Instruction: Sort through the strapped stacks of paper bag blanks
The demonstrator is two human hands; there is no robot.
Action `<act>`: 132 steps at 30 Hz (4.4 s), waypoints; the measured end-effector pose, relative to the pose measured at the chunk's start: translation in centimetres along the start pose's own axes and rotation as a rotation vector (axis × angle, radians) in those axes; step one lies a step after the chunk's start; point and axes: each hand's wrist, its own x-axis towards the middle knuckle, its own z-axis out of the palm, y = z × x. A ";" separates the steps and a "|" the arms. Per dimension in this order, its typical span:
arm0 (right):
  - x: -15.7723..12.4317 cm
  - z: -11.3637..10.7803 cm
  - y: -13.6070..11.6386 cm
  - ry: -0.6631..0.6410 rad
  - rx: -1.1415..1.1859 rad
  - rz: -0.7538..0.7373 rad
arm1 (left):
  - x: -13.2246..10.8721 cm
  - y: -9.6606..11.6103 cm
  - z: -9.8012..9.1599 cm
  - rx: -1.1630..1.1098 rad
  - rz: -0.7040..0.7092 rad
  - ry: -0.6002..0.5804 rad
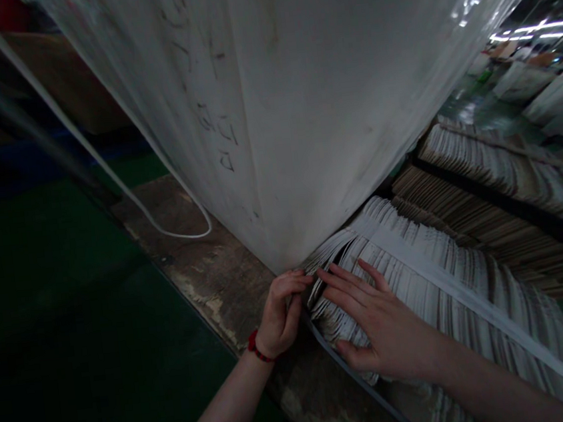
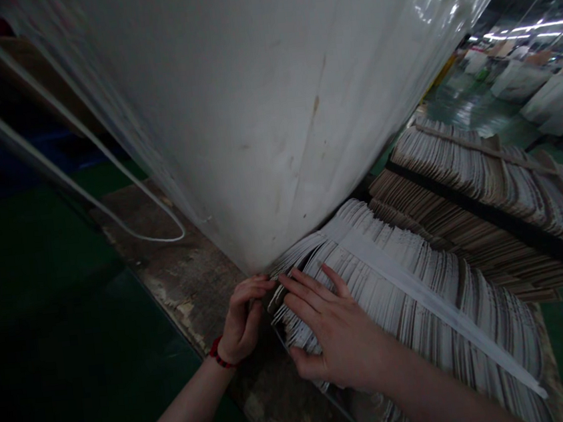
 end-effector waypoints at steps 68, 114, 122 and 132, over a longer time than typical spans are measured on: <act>0.0 -0.5 -0.1 0.014 -0.003 0.010 | 0.4 0.3 -0.3 0.096 0.006 0.002; 2.4 -0.4 0.9 0.063 0.187 0.021 | -0.2 0.4 -0.1 0.030 -0.051 0.030; 2.1 -0.5 0.8 0.070 0.074 -0.003 | -0.6 0.1 0.4 0.046 -0.050 0.070; 2.6 -0.8 0.7 0.029 0.096 0.004 | -0.1 0.4 0.1 0.074 0.010 0.029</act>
